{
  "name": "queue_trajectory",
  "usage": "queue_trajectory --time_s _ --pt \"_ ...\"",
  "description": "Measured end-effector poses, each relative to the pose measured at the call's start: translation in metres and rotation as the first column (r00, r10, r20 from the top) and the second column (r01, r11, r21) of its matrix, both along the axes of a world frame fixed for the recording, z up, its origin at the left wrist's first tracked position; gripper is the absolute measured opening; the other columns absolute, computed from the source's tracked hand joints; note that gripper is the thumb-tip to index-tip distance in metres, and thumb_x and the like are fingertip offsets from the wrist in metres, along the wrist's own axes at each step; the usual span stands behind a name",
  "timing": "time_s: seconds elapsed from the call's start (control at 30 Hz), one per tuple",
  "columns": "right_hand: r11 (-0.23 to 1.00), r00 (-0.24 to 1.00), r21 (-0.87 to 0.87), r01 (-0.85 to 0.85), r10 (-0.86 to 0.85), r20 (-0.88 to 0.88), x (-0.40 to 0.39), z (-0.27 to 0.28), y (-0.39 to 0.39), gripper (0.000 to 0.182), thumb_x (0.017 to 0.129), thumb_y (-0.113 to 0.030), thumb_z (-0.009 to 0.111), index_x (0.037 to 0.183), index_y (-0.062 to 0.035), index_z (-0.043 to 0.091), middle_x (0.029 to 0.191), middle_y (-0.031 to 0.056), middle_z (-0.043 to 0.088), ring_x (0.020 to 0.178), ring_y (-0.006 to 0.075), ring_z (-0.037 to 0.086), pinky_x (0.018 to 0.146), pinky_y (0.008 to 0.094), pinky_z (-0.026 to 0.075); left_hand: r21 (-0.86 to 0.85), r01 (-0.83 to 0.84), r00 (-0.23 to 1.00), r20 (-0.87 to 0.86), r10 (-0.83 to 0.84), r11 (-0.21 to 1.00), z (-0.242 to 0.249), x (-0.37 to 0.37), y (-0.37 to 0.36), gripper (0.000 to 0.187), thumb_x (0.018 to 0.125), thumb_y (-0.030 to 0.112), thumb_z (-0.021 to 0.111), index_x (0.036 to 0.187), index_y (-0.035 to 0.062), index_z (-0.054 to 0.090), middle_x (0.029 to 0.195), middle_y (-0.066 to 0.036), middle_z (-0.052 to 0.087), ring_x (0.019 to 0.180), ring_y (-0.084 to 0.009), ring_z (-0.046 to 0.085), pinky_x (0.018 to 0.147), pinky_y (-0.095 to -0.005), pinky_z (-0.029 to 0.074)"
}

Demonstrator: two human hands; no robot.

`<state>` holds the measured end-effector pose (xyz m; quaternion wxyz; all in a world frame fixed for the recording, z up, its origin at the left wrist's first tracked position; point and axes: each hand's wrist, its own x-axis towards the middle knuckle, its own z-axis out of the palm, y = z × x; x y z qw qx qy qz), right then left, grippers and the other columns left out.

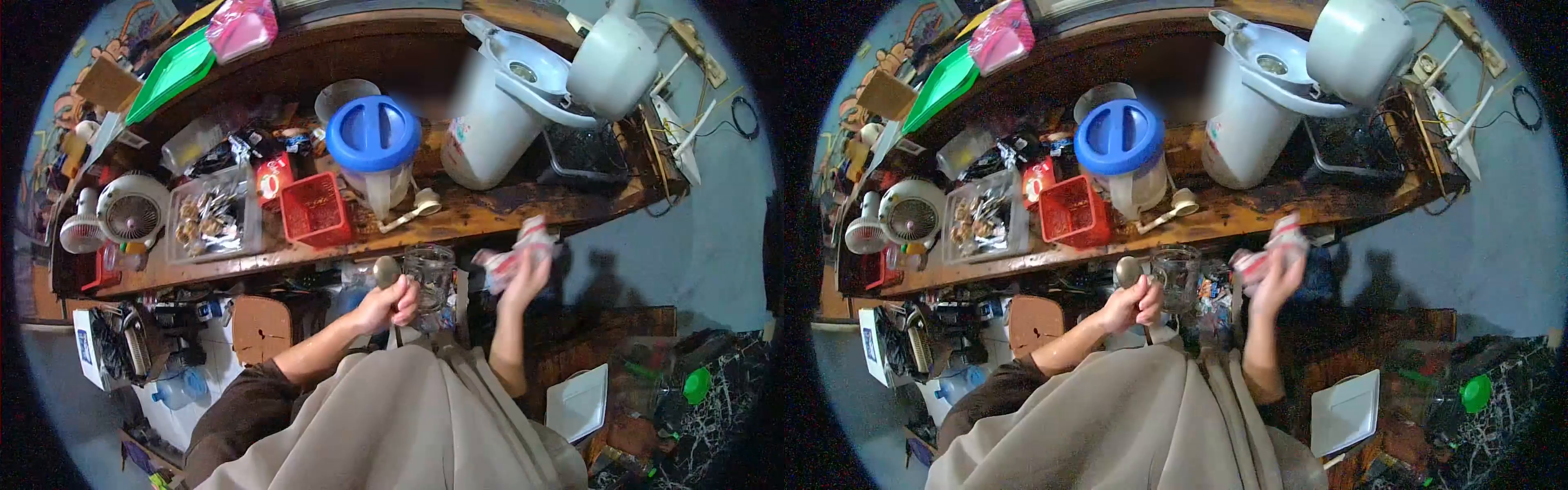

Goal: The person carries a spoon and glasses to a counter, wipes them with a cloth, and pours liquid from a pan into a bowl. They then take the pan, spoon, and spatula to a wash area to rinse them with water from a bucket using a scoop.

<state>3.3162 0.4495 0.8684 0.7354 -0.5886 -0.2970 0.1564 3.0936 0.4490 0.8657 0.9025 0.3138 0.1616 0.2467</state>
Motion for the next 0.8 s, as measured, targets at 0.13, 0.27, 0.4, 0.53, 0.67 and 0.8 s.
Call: queue_trajectory --time_s 0.13,0.27,0.4,0.53,0.67,0.8 --pt "0.853 0.534 -0.314 -0.416 0.509 0.675 -0.077 0.015 -0.071 0.039 0.077 -0.028 0.049 0.105 -0.0002 0.047 0.121 0.0222 0.032 0.114 0.0366 0.028 0.094 0.0445 0.020 -0.172 -0.088 0.993 -0.098 0.072 0.981 0.021 0.006 -0.028 0.038 0.086 0.039 0.029 0.061 0.0115 0.034 0.053 0.001 0.033 0.043 -0.0094 0.028 0.042 -0.0204 0.025" --pt "0.823 0.550 -0.225 -0.522 0.526 0.648 -0.078 0.009 -0.083 0.062 0.083 -0.041 0.033 0.125 0.0021 0.022 0.131 0.0240 0.014 0.120 0.0395 0.015 0.097 0.0451 0.012 -0.197 0.091 0.993 0.087 -0.075 0.976 0.014 0.001 -0.047 0.033 0.083 0.037 0.039 0.061 0.0127 0.034 0.050 0.002 0.032 0.042 -0.0066 0.027 0.040 -0.0196 0.019" --pt "0.831 0.537 -0.270 -0.487 0.529 0.657 -0.093 0.005 -0.115 0.055 0.083 -0.035 0.032 0.120 0.0061 0.030 0.129 0.0249 0.017 0.120 0.0381 0.017 0.097 0.0432 0.012 -0.197 0.080 0.989 0.138 -0.053 0.977 0.020 -0.019 -0.074 0.026 0.083 0.032 0.038 0.064 0.0135 0.038 0.049 0.003 0.030 0.042 -0.0073 0.026 0.042 -0.0206 0.020" --pt "0.768 0.647 -0.068 -0.636 0.579 0.497 -0.129 -0.017 -0.139 0.037 0.082 -0.016 0.034 0.110 0.0050 0.045 0.123 0.0215 0.034 0.115 0.0364 0.031 0.095 0.0399 0.022 -0.275 -0.129 0.971 0.162 0.178 0.953 0.012 -0.051 -0.113 0.035 0.084 0.043 0.033 0.078 0.0114 0.048 0.049 0.004 0.030 0.042 -0.0083 0.025 0.042 -0.0216 0.022" --pt "0.605 0.587 0.058 -0.794 0.789 -0.182 -0.169 -0.034 -0.158 0.038 0.086 -0.017 0.031 0.115 0.0053 0.037 0.118 0.0169 0.040 0.109 0.0246 0.038 0.091 0.0321 0.027 -0.316 -0.015 0.921 0.366 0.136 0.949 0.023 -0.104 -0.156 0.045 0.084 0.048 0.027 0.056 0.0137 0.030 0.049 0.004 0.028 0.042 -0.0069 0.024 0.042 -0.0201 0.022" --pt "0.633 0.521 -0.125 -0.764 0.720 0.458 -0.226 0.021 -0.199 0.038 0.084 -0.017 0.035 0.115 0.0039 0.038 0.129 0.0195 0.023 0.120 0.0307 0.019 0.096 0.0395 0.014 -0.301 -0.126 0.870 0.425 0.251 0.945 0.036 -0.157 -0.188 0.045 0.083 0.049 0.027 0.055 0.0143 0.030 0.049 0.005 0.027 0.042 -0.0060 0.023 0.041 -0.0189 0.022"
